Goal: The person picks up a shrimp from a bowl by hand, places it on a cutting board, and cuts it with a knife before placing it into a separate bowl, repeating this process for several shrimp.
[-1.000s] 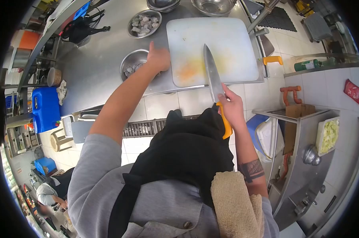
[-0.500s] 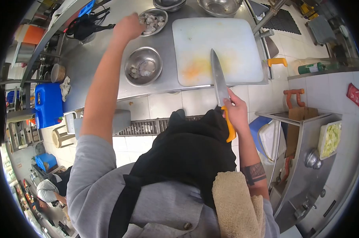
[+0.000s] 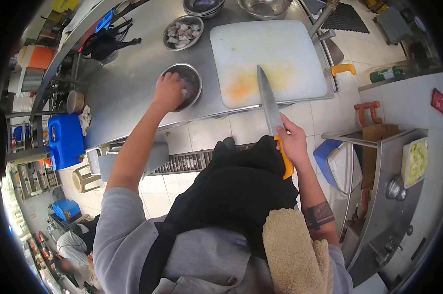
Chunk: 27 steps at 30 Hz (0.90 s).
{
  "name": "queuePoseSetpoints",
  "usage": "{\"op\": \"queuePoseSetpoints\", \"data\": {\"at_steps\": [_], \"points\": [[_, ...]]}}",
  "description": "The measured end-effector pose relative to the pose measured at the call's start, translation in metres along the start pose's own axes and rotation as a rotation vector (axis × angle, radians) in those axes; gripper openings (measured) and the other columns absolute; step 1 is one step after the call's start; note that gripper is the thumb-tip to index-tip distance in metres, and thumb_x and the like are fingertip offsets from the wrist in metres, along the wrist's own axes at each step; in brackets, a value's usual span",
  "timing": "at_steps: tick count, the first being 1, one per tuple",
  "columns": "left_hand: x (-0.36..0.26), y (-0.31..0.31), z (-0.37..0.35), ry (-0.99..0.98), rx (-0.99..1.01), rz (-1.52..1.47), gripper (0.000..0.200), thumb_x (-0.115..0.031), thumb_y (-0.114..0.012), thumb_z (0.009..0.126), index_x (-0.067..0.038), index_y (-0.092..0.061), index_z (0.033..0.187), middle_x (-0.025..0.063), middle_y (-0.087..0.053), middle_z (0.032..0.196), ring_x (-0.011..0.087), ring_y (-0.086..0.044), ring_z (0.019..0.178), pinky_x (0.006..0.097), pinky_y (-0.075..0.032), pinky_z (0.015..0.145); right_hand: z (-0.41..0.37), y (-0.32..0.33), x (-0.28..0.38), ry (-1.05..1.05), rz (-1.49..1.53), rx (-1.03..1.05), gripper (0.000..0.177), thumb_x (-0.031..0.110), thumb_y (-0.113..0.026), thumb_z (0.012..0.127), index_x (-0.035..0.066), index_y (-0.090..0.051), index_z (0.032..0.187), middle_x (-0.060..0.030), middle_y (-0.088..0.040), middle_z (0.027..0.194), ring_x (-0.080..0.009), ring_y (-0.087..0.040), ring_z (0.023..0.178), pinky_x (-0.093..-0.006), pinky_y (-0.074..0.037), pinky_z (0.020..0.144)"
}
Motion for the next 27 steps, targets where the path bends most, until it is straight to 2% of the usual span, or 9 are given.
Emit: {"op": "queuePoseSetpoints", "data": {"at_steps": [4,6,7,9,14,16,18,20,27], "points": [[0.031,0.016,0.003,0.211,-0.08,-0.281,0.027,-0.019,-0.082,0.08,-0.013,-0.084,0.105,0.0097,-0.072,0.121,0.0318,-0.065,0.121,0.0455,-0.051,0.099,-0.005,0.001,0.004,0.031,-0.018,-0.012,0.053,0.007,-0.064,0.108,0.006,-0.062,0.16,-0.0023,-0.065,0.09,-0.0098,-0.058,0.062,-0.0287,-0.05,0.059],[0.064,0.014,-0.005,0.43,-0.182,-0.977,0.024,-0.02,-0.081,0.084,-0.009,-0.081,0.105,0.008,-0.075,0.115,0.0254,-0.069,0.11,0.0385,-0.052,0.094,-0.005,0.003,0.003,0.019,-0.008,-0.018,0.053,0.007,-0.065,0.108,0.006,-0.061,0.161,-0.0024,-0.067,0.089,-0.0097,-0.058,0.06,-0.0287,-0.05,0.059],[0.065,0.018,-0.007,0.421,-0.179,-0.975,0.024,-0.02,-0.081,0.084,-0.009,-0.081,0.105,0.008,-0.075,0.115,0.0254,-0.069,0.11,0.0385,-0.052,0.094,-0.005,0.005,0.002,0.019,-0.001,-0.025,0.053,0.007,-0.065,0.108,0.006,-0.061,0.161,-0.0024,-0.067,0.089,-0.0097,-0.058,0.06,-0.0287,-0.05,0.059],[0.077,0.001,-0.018,0.616,-0.113,-1.294,0.019,-0.017,-0.08,0.088,-0.003,-0.078,0.1,0.002,-0.075,0.097,0.0142,-0.067,0.089,0.029,-0.052,0.078,-0.006,0.011,-0.004,0.015,-0.033,-0.043,0.053,0.008,-0.065,0.108,0.007,-0.062,0.16,-0.0026,-0.067,0.089,-0.0099,-0.058,0.059,-0.029,-0.05,0.058],[0.033,0.025,-0.004,0.522,-0.087,-1.308,0.027,-0.02,-0.082,0.091,-0.002,-0.08,0.11,0.0039,-0.079,0.097,0.0113,-0.069,0.093,0.0342,-0.056,0.078,-0.006,0.02,-0.017,0.017,-0.006,-0.05,0.053,0.007,-0.067,0.107,0.007,-0.062,0.16,-0.0026,-0.068,0.093,-0.0098,-0.059,0.06,-0.028,-0.051,0.057],[-0.023,0.057,0.018,0.25,-0.156,-1.029,0.031,-0.025,-0.078,0.095,-0.001,-0.08,0.115,0.0104,-0.081,0.103,0.0166,-0.075,0.097,0.0373,-0.058,0.078,-0.004,0.021,-0.02,0.021,0.006,-0.034,0.053,0.006,-0.068,0.107,0.007,-0.062,0.16,-0.0027,-0.068,0.093,-0.0098,-0.059,0.06,-0.0278,-0.051,0.057],[-0.083,0.061,0.04,0.101,-0.185,-0.92,0.028,-0.023,-0.076,0.095,-0.002,-0.079,0.113,0.0163,-0.08,0.106,0.028,-0.077,0.098,0.0438,-0.059,0.088,0.004,0.015,-0.026,0.016,0.084,0.003,0.053,0.005,-0.067,0.107,0.008,-0.063,0.159,-0.003,-0.068,0.092,-0.0096,-0.058,0.06,-0.0272,-0.051,0.057],[-0.155,0.045,0.08,-0.149,-0.107,-0.508,0.022,-0.021,-0.076,0.092,-0.004,-0.077,0.105,0.0177,-0.079,0.106,0.0381,-0.075,0.099,0.0503,-0.055,0.1,0.018,0.008,-0.031,0.019,0.124,0.021,0.052,0.005,-0.068,0.106,0.008,-0.064,0.159,-0.003,-0.068,0.092,-0.0097,-0.058,0.06,-0.0272,-0.051,0.056],[-0.155,0.046,0.075,-0.1,-0.269,-0.652,0.021,-0.015,-0.078,0.089,0.0,-0.074,0.104,0.0176,-0.079,0.104,0.0385,-0.076,0.098,0.0489,-0.06,0.091,0.059,-0.013,0.006,0.135,0.048,0.097,0.05,0.005,-0.069,0.105,0.008,-0.068,0.155,-0.003,-0.065,0.087,-0.0107,-0.058,0.058,-0.0283,-0.05,0.056]]}}
Point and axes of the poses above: each hand's wrist, its own z-axis towards the middle knuckle, its own y-axis out of the back of the hand, x = y × z, the point moved 10 cm from there along z, towards the middle knuckle
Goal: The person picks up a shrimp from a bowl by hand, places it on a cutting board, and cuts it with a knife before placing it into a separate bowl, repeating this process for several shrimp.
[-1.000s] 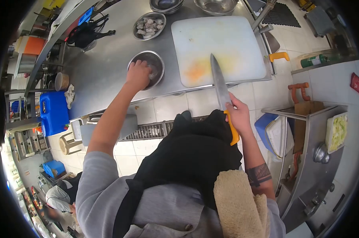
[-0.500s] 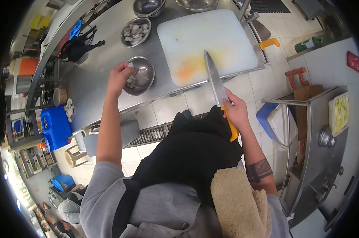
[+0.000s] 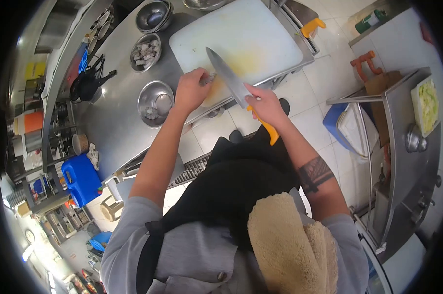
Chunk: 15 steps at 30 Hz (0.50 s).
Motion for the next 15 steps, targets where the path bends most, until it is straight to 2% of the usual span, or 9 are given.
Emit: {"op": "queuePoseSetpoints", "data": {"at_steps": [2,6,8,10,15], "points": [[0.006,-0.009,-0.001,-0.022,0.092,-0.052,0.023,-0.015,-0.078,0.092,-0.001,-0.076,0.11,0.0169,-0.079,0.108,0.0375,-0.076,0.102,0.0472,-0.06,0.092,0.009,-0.001,-0.002,0.005,-0.021,-0.007,0.05,0.006,-0.069,0.105,0.009,-0.068,0.155,-0.0033,-0.064,0.086,-0.0106,-0.058,0.057,-0.0292,-0.05,0.056],[0.008,-0.012,-0.006,0.025,0.075,-0.012,0.024,-0.016,-0.077,0.094,-0.003,-0.078,0.114,0.0164,-0.079,0.111,0.0382,-0.075,0.101,0.0465,-0.06,0.091,0.002,-0.001,-0.007,-0.024,-0.084,0.018,0.05,0.007,-0.069,0.105,0.01,-0.068,0.155,-0.0047,-0.065,0.086,-0.0109,-0.059,0.057,-0.0304,-0.051,0.056],[0.01,-0.012,-0.009,0.088,0.067,0.003,0.024,-0.017,-0.077,0.096,-0.005,-0.08,0.116,0.018,-0.078,0.111,0.0408,-0.075,0.098,0.0478,-0.06,0.09,-0.008,-0.001,-0.015,-0.048,-0.092,0.034,0.05,0.008,-0.069,0.106,0.01,-0.068,0.156,-0.005,-0.066,0.086,-0.011,-0.059,0.056,-0.0308,-0.051,0.056],[0.008,-0.013,-0.012,0.082,0.069,-0.006,0.022,-0.016,-0.075,0.095,-0.006,-0.08,0.115,0.0192,-0.077,0.108,0.0416,-0.074,0.099,0.0499,-0.06,0.088,-0.024,-0.002,-0.029,-0.092,-0.101,0.055,0.053,0.016,-0.07,0.105,0.011,-0.065,0.158,-0.0061,-0.068,0.081,-0.0118,-0.06,0.054,-0.032,-0.055,0.059],[0.006,-0.016,-0.018,0.069,0.178,0.042,0.023,-0.015,-0.074,0.096,-0.008,-0.082,0.116,0.0227,-0.075,0.105,0.0431,-0.074,0.098,0.0527,-0.06,0.088,-0.066,-0.006,-0.048,-0.109,-0.08,0.065,0.052,0.015,-0.069,0.107,0.011,-0.065,0.158,-0.0057,-0.069,0.082,-0.0111,-0.059,0.054,-0.0314,-0.054,0.06]]}}
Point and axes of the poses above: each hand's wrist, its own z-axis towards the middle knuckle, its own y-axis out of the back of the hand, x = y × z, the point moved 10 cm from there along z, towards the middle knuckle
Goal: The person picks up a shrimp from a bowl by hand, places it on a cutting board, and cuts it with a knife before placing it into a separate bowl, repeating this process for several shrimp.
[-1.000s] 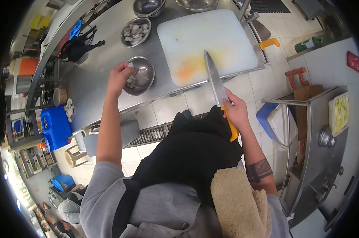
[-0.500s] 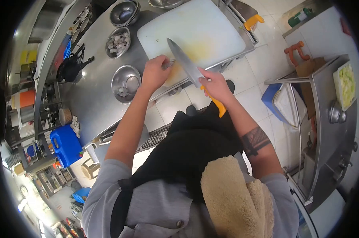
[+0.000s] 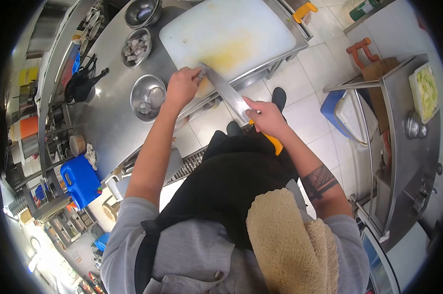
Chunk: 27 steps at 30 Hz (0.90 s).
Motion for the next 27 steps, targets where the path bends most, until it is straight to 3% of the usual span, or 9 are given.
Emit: {"op": "queuePoseSetpoints", "data": {"at_steps": [6,8,12,15,17,18,20,23,27], "points": [[0.01,-0.003,-0.003,0.086,0.014,-0.06,0.034,-0.011,-0.075,0.093,-0.009,-0.084,0.127,0.0243,-0.078,0.109,0.0413,-0.077,0.1,0.0485,-0.061,0.091,-0.034,-0.012,-0.021,-0.074,0.041,0.035,0.049,0.012,-0.068,0.108,0.01,-0.065,0.158,-0.0043,-0.065,0.082,-0.0103,-0.057,0.055,-0.0301,-0.052,0.06],[0.019,-0.005,-0.004,0.128,0.002,-0.133,0.04,-0.013,-0.079,0.093,-0.009,-0.081,0.133,0.0206,-0.081,0.107,0.0336,-0.08,0.094,0.0424,-0.061,0.089,-0.041,-0.014,-0.023,-0.06,0.066,0.04,0.048,0.011,-0.068,0.108,0.01,-0.067,0.156,-0.0045,-0.066,0.086,-0.0106,-0.057,0.055,-0.0299,-0.051,0.06],[0.02,-0.006,-0.006,0.137,0.006,-0.14,0.039,-0.014,-0.079,0.094,-0.009,-0.081,0.133,0.0192,-0.082,0.104,0.0307,-0.08,0.092,0.04,-0.062,0.089,-0.055,-0.012,-0.031,-0.133,0.068,0.083,0.048,0.01,-0.069,0.107,0.014,-0.068,0.155,-0.0047,-0.067,0.09,-0.0106,-0.058,0.057,-0.0304,-0.052,0.06],[0.019,-0.004,-0.005,0.128,-0.033,-0.126,0.041,-0.018,-0.081,0.092,-0.009,-0.082,0.132,0.0184,-0.082,0.103,0.03,-0.08,0.093,0.0388,-0.062,0.089,-0.068,-0.023,-0.026,-0.026,-0.146,0.246,0.048,0.009,-0.07,0.106,0.018,-0.07,0.154,-0.0044,-0.067,0.094,-0.0105,-0.059,0.06,-0.0307,-0.053,0.061],[0.02,-0.004,-0.005,0.204,-0.03,-0.18,0.038,-0.023,-0.083,0.09,-0.005,-0.083,0.123,0.0173,-0.082,0.102,0.0314,-0.079,0.093,0.041,-0.062,0.087,-0.072,-0.022,-0.023,0.107,-0.159,0.191,0.047,0.009,-0.071,0.106,0.019,-0.072,0.152,-0.0043,-0.066,0.095,-0.0101,-0.06,0.062,-0.0309,-0.054,0.061],[0.013,-0.003,-0.004,0.206,-0.034,-0.181,0.038,-0.023,-0.083,0.09,-0.005,-0.083,0.123,0.0173,-0.082,0.102,0.0314,-0.079,0.093,0.041,-0.062,0.087,-0.076,-0.015,-0.024,-0.066,-0.065,0.179,0.046,0.009,-0.071,0.106,0.018,-0.072,0.152,-0.0032,-0.066,0.095,-0.0093,-0.058,0.061,-0.0296,-0.053,0.06],[-0.004,0.008,-0.004,0.178,-0.133,-0.019,0.021,-0.021,-0.079,0.089,-0.004,-0.078,0.101,0.0177,-0.076,0.093,0.0377,-0.074,0.091,0.0472,-0.06,0.085,-0.077,0.001,-0.028,-0.095,-0.039,0.14,0.047,0.009,-0.071,0.106,0.018,-0.072,0.152,-0.0024,-0.066,0.094,-0.0087,-0.057,0.061,-0.0288,-0.052,0.06],[0.007,-0.007,0.003,0.152,-0.19,-0.052,0.018,-0.02,-0.077,0.089,-0.004,-0.07,0.092,0.017,-0.073,0.089,0.0384,-0.072,0.089,0.049,-0.059,0.081,-0.077,0.025,-0.03,-0.127,-0.009,0.057,0.048,0.008,-0.07,0.107,0.017,-0.07,0.154,-0.0009,-0.066,0.09,-0.0074,-0.056,0.06,-0.0267,-0.05,0.058],[0.007,-0.006,0.002,0.109,-0.19,-0.132,0.019,-0.022,-0.076,0.092,-0.003,-0.074,0.096,0.0166,-0.075,0.092,0.0381,-0.073,0.091,0.0502,-0.058,0.081,-0.07,0.044,-0.022,-0.137,0.001,-0.021,0.047,0.008,-0.07,0.107,0.015,-0.071,0.154,-0.0016,-0.066,0.088,-0.0077,-0.055,0.059,-0.0266,-0.049,0.058]]}}
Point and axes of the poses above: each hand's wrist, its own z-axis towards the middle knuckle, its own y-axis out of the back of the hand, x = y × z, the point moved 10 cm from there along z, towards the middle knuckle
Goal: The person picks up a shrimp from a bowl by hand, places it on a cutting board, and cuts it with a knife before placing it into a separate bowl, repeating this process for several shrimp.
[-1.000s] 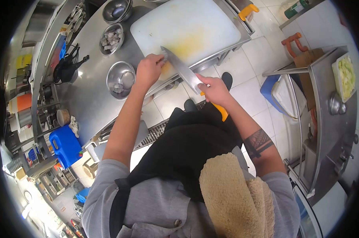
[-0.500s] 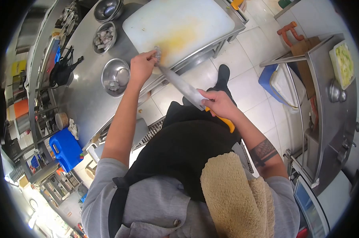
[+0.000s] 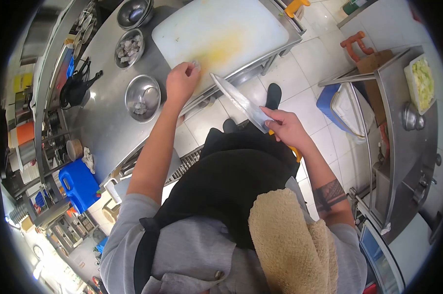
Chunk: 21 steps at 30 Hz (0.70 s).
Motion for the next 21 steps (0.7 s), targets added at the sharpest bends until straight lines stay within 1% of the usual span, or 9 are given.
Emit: {"op": "queuePoseSetpoints", "data": {"at_steps": [5,9,11,12,14,15,17,20,21], "points": [[0.0,0.006,-0.002,-0.007,0.003,0.001,0.019,-0.019,-0.066,0.099,-0.004,-0.078,0.102,0.0194,-0.078,0.1,0.0419,-0.074,0.094,0.0522,-0.059,0.083,0.012,0.0,0.022,0.091,-0.006,-0.047,0.049,0.008,-0.069,0.107,0.017,-0.069,0.155,-0.002,-0.066,0.09,-0.0089,-0.057,0.061,-0.0281,-0.052,0.058],[-0.002,0.007,0.0,-0.022,0.006,0.026,0.019,-0.019,-0.065,0.103,-0.004,-0.078,0.102,0.0215,-0.078,0.103,0.044,-0.073,0.096,0.0534,-0.059,0.085,0.022,-0.008,0.036,0.147,-0.067,-0.028,0.049,0.007,-0.068,0.108,0.017,-0.068,0.156,-0.0026,-0.064,0.091,-0.01,-0.058,0.063,-0.0292,-0.053,0.059],[0.002,0.005,0.001,0.046,0.064,0.041,0.02,-0.02,-0.065,0.105,-0.004,-0.077,0.106,0.0237,-0.078,0.104,0.0445,-0.074,0.097,0.0546,-0.059,0.085,0.026,-0.012,0.04,0.175,-0.095,-0.008,0.05,0.007,-0.067,0.108,0.017,-0.068,0.156,-0.0028,-0.063,0.091,-0.0104,-0.059,0.064,-0.0298,-0.054,0.06],[0.002,0.006,0.003,0.047,0.065,0.041,0.02,-0.02,-0.065,0.105,-0.004,-0.077,0.106,0.0237,-0.078,0.104,0.0445,-0.074,0.097,0.0546,-0.059,0.085,0.026,-0.013,0.042,0.174,-0.095,-0.008,0.05,0.007,-0.067,0.108,0.017,-0.068,0.156,-0.0028,-0.063,0.091,-0.0104,-0.059,0.064,-0.0298,-0.054,0.06],[0.014,-0.002,0.004,0.151,0.164,0.04,0.022,-0.022,-0.07,0.104,-0.005,-0.074,0.117,0.0223,-0.078,0.104,0.0436,-0.074,0.098,0.0542,-0.059,0.085,0.026,-0.014,0.049,0.223,-0.12,-0.01,0.049,0.007,-0.067,0.108,0.016,-0.068,0.156,-0.0028,-0.062,0.09,-0.0104,-0.059,0.064,-0.0299,-0.054,0.06],[0.011,0.0,0.003,0.153,0.164,0.039,0.022,-0.022,-0.07,0.104,-0.005,-0.074,0.117,0.0223,-0.078,0.104,0.0436,-0.074,0.098,0.0542,-0.059,0.085,0.026,-0.014,0.049,0.222,-0.122,-0.008,0.049,0.007,-0.067,0.108,0.016,-0.068,0.156,-0.0028,-0.062,0.09,-0.0104,-0.059,0.064,-0.0299,-0.054,0.06],[-0.007,0.005,-0.001,0.04,0.104,0.0,0.029,-0.02,-0.076,0.099,-0.007,-0.07,0.124,0.0175,-0.079,0.104,0.0408,-0.074,0.1,0.0527,-0.058,0.086,0.026,-0.01,0.044,0.181,-0.106,-0.043,0.049,0.007,-0.067,0.108,0.017,-0.067,0.156,-0.0027,-0.062,0.09,-0.0102,-0.059,0.064,-0.0298,-0.054,0.06],[-0.013,0.0,-0.005,-0.07,0.094,0.06,0.037,-0.018,-0.081,0.093,-0.01,-0.068,0.127,0.0132,-0.078,0.106,0.0378,-0.073,0.102,0.05,-0.055,0.092,0.026,-0.002,0.032,0.109,-0.047,-0.101,0.05,0.008,-0.069,0.107,0.018,-0.068,0.156,-0.0044,-0.061,0.09,-0.0131,-0.059,0.066,-0.0316,-0.055,0.063],[-0.01,0.001,-0.005,-0.065,0.086,0.058,0.037,-0.018,-0.081,0.093,-0.01,-0.068,0.127,0.0132,-0.078,0.106,0.0378,-0.073,0.102,0.05,-0.055,0.092,0.03,-0.001,0.025,0.113,-0.055,-0.097,0.05,0.008,-0.069,0.107,0.018,-0.068,0.156,-0.0044,-0.061,0.09,-0.0131,-0.059,0.066,-0.0316,-0.055,0.063]]}}
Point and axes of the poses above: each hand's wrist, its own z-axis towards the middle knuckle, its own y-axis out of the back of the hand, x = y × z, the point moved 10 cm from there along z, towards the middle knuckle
